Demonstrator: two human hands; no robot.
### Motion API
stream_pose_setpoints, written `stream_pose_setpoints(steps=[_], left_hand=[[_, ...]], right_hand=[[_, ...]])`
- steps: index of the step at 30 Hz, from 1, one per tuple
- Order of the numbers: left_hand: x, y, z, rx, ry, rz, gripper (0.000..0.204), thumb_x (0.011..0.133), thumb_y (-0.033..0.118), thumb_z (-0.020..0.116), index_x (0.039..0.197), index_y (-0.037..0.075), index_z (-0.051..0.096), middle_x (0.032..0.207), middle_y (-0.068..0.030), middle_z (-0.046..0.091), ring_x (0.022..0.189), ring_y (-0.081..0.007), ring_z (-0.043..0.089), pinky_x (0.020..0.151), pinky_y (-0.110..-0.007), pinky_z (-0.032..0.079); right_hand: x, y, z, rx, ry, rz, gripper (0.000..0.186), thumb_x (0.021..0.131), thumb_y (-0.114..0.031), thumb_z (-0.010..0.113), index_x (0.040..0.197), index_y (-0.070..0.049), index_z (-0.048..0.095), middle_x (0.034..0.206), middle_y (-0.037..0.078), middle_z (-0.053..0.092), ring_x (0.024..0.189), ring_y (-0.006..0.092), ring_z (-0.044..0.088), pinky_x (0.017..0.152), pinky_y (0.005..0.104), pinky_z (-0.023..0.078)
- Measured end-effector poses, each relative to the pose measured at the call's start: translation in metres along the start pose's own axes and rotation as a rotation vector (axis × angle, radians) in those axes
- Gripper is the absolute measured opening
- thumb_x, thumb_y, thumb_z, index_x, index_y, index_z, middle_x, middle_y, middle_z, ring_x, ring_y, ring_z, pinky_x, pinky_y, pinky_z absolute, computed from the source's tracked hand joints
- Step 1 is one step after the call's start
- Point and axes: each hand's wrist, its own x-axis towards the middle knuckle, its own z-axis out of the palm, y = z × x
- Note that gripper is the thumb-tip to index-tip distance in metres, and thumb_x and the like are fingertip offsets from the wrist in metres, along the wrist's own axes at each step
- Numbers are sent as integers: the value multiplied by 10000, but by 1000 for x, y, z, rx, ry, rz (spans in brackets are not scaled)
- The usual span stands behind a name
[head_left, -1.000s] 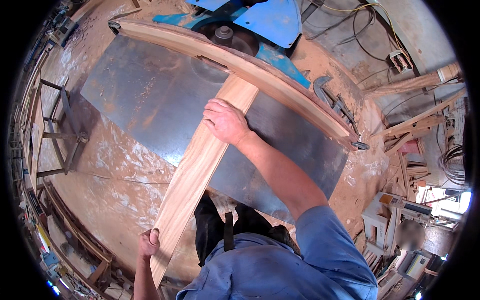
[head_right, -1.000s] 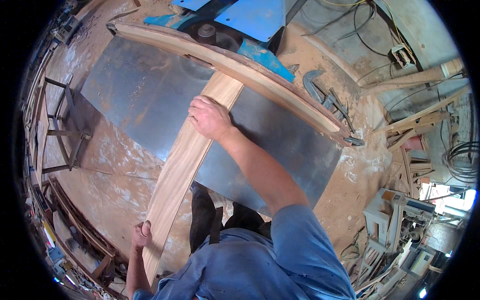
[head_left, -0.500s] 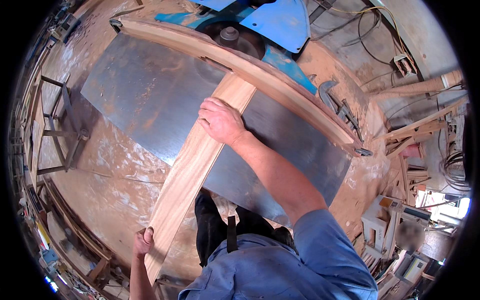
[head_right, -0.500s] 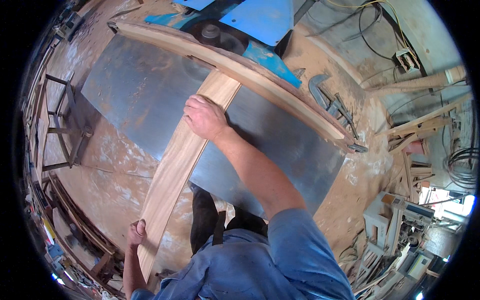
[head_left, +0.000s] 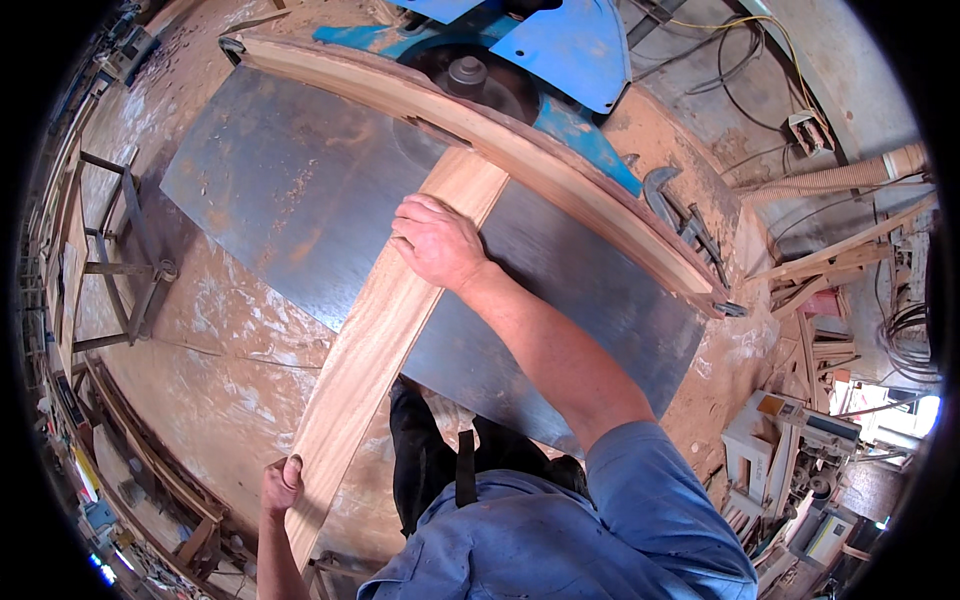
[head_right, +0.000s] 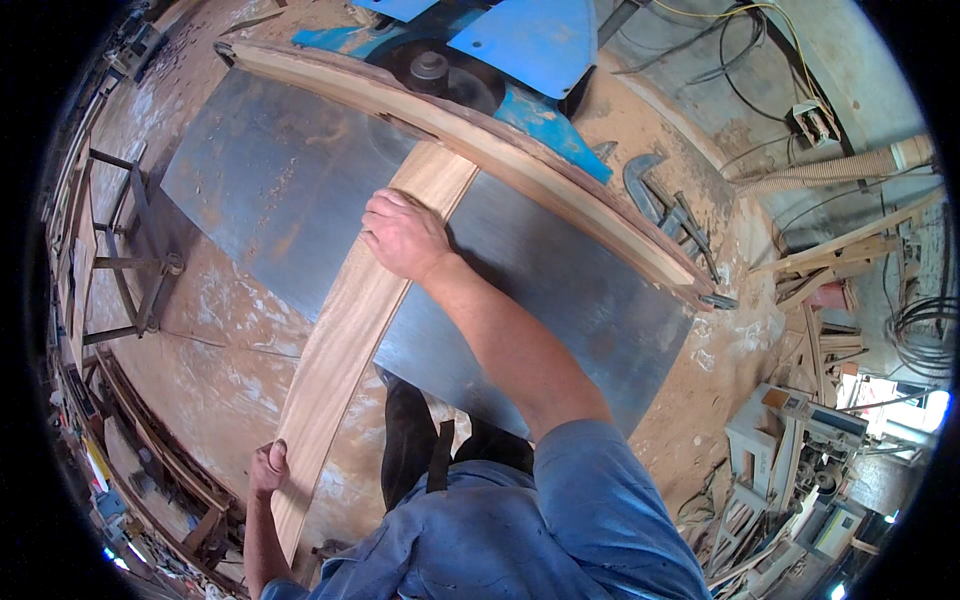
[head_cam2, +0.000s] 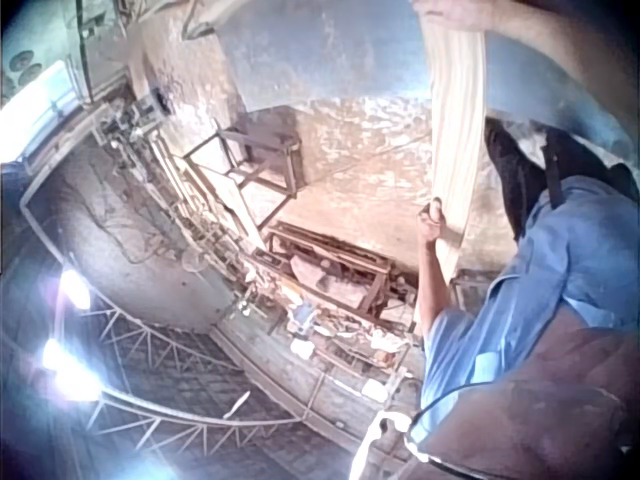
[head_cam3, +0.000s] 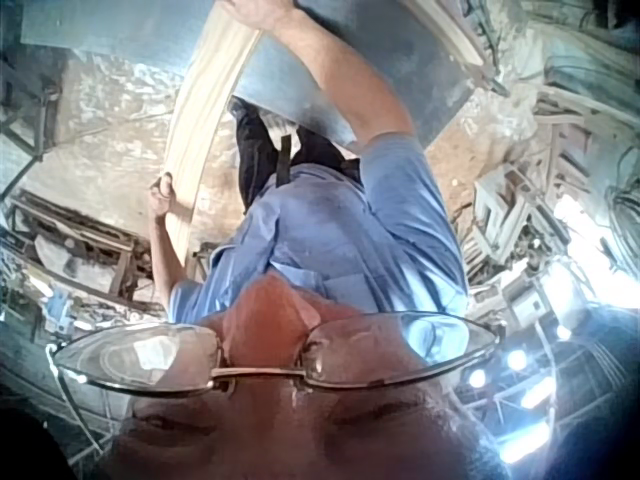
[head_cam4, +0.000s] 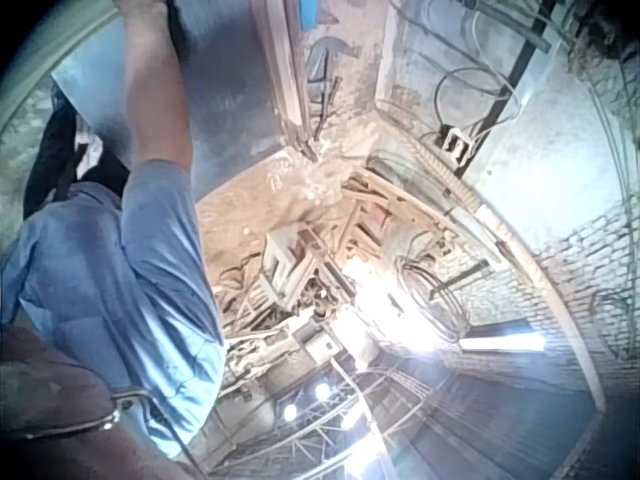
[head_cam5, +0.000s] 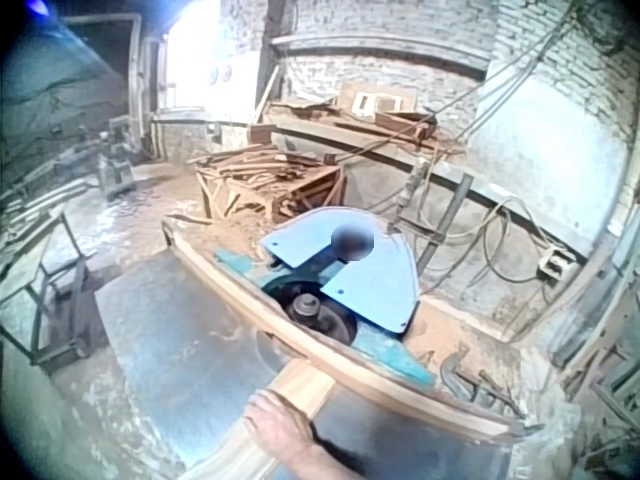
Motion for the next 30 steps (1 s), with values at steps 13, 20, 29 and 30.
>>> stream_pose_setpoints(steps=[13, 20, 29, 30], left_hand=[[7, 3, -12, 2, 2, 26, 642, 999, 569, 416, 695, 18, 546, 551, -75, 457, 541, -160, 469, 529, -363, 420], [11, -5, -15, -2, 34, 23, 633, 999, 564, 444, 690, 20, 539, 553, -60, 446, 551, -143, 467, 529, -360, 418], [18, -14, -25, -73, 9, -74, 655, 977, 601, 470, 669, 27, 544, 544, -25, 475, 551, -125, 481, 521, -343, 415], [19, -19, -25, -83, 11, -86, 658, 975, 604, 471, 669, 26, 544, 542, -26, 474, 549, -128, 484, 520, -345, 415]], right_hand=[[10, 1, 10, -14, 11, -17, 146, 840, -200, 689, 896, -66, 702, 1086, 37, 651, 1184, 231, 563, 1003, 368, 477], [17, -1, 15, 16, 40, -39, 145, 837, -194, 690, 884, -57, 701, 1054, 54, 652, 1166, 245, 569, 1003, 372, 470], [29, -4, 20, 20, 19, -43, 151, 829, -186, 694, 888, -48, 703, 1047, 64, 655, 1160, 256, 572, 1004, 372, 469], [30, -4, 22, 15, 20, -45, 152, 828, -186, 694, 889, -47, 703, 1048, 64, 656, 1159, 256, 573, 1004, 372, 470]])
